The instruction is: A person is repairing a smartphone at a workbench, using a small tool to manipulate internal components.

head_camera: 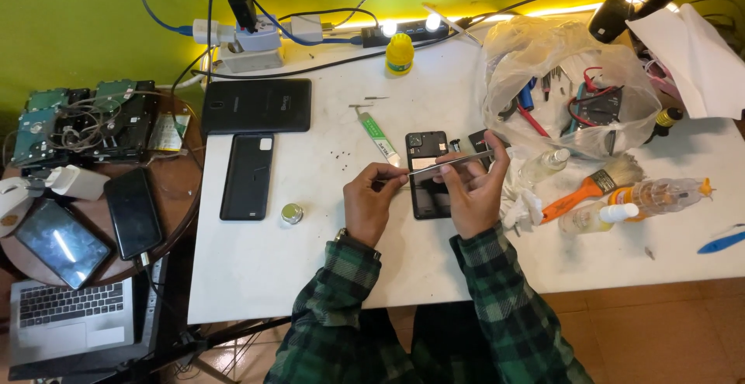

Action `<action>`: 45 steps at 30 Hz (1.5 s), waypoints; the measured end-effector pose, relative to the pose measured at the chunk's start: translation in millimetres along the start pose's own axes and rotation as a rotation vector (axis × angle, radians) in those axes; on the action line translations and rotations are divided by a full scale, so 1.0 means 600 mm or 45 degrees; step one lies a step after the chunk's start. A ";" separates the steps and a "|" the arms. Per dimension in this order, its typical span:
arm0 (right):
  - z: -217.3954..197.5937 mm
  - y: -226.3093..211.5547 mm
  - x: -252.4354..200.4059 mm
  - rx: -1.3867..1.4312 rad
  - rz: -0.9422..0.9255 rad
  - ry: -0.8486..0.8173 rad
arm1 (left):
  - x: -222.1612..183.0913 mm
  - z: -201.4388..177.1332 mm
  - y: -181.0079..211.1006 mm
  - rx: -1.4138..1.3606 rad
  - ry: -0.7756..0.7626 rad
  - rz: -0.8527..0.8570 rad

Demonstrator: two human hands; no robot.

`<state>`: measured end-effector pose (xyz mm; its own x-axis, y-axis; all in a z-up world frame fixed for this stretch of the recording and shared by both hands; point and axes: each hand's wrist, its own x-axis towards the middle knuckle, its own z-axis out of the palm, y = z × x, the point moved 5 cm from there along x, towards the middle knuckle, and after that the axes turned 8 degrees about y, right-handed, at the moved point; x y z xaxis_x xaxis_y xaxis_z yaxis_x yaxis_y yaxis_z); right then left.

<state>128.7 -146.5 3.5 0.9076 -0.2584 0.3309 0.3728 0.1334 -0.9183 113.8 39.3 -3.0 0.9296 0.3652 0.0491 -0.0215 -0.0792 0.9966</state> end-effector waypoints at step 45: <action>-0.025 0.011 -0.009 -0.291 -0.058 -0.023 | -0.014 0.009 -0.003 0.415 -0.203 0.387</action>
<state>123.2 -158.3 -7.9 0.8950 -0.2419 0.3749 0.3618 -0.0983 -0.9271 108.3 31.4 -5.5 0.9445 0.1352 0.2993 -0.2086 -0.4566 0.8648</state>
